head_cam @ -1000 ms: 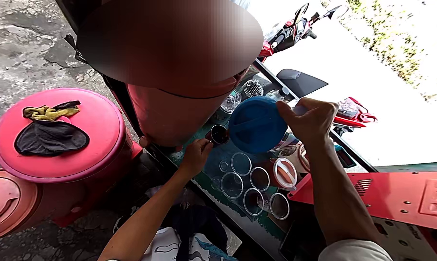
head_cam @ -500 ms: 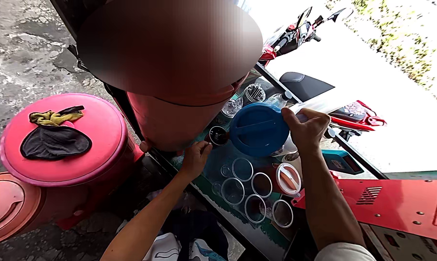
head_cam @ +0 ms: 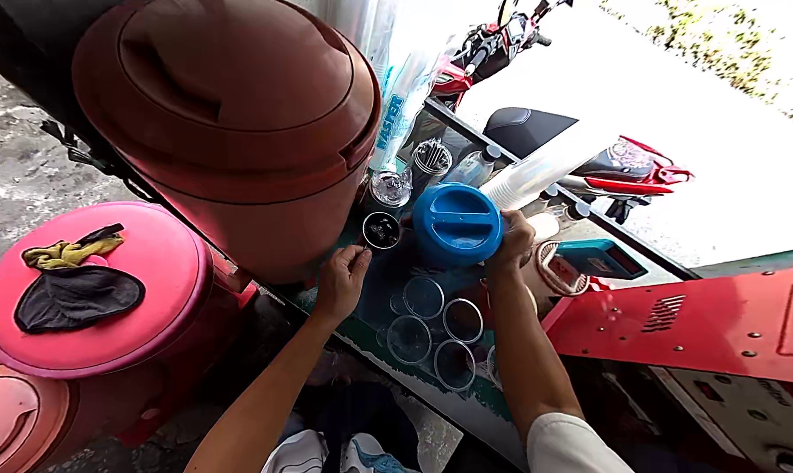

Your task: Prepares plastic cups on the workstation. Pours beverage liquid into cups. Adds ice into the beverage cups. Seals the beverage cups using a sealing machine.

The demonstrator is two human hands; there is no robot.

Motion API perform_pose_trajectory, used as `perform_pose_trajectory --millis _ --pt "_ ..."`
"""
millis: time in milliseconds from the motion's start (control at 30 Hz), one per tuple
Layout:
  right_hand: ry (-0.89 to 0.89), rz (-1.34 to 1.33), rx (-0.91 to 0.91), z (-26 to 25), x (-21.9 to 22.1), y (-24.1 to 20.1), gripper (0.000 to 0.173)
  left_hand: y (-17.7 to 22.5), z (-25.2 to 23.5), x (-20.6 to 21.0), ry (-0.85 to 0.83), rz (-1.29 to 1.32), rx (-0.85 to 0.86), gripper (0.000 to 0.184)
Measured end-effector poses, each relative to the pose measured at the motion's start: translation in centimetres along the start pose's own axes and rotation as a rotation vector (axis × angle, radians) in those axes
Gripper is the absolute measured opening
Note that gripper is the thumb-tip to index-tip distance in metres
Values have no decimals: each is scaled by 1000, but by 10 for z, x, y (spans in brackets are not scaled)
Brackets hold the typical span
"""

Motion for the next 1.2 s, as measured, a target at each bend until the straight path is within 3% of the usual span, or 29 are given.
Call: perform_pose_trajectory --millis 133,267,300,333,400,533,600,700,833,1067,1200 --pt "71 363 -241 -10 -13 34 15 10 5 -1 -29 -48 20 27" --pt "-76 163 24 -16 -30 37 29 26 17 1 -73 -42 80 27" --pt "-175 230 24 -14 -41 26 31 30 21 2 -92 -38 89 27" --pt "-248 341 -4 -10 -54 10 44 34 25 3 -110 -39 97 27" --pt "-337 504 -65 12 -80 -22 61 41 32 5 -151 -19 115 26" --pt "-569 784 -67 88 -115 -33 62 51 49 15 -238 65 118 22" --pt "-622 900 -66 124 -126 -30 71 58 57 21 -277 90 126 21" --pt "-573 987 -139 181 -138 -39 86 66 69 29 -328 105 139 22" --pt "-444 1097 -213 231 -140 -21 93 70 81 40 -394 100 142 23" --pt "-342 1111 -133 241 -132 7 78 69 95 62 -473 91 136 21" --pt "-305 1054 -92 246 -141 -1 81 66 105 75 -504 95 157 19"
Point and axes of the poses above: each hand's wrist, its own z-axis away from the middle knuckle, its own x-axis out of the palm, y = z × x, the point moved 7 cm from there along -z, towards the middle knuckle, and after that the axes turned 1 degree about -y, right-handed, at the moved point
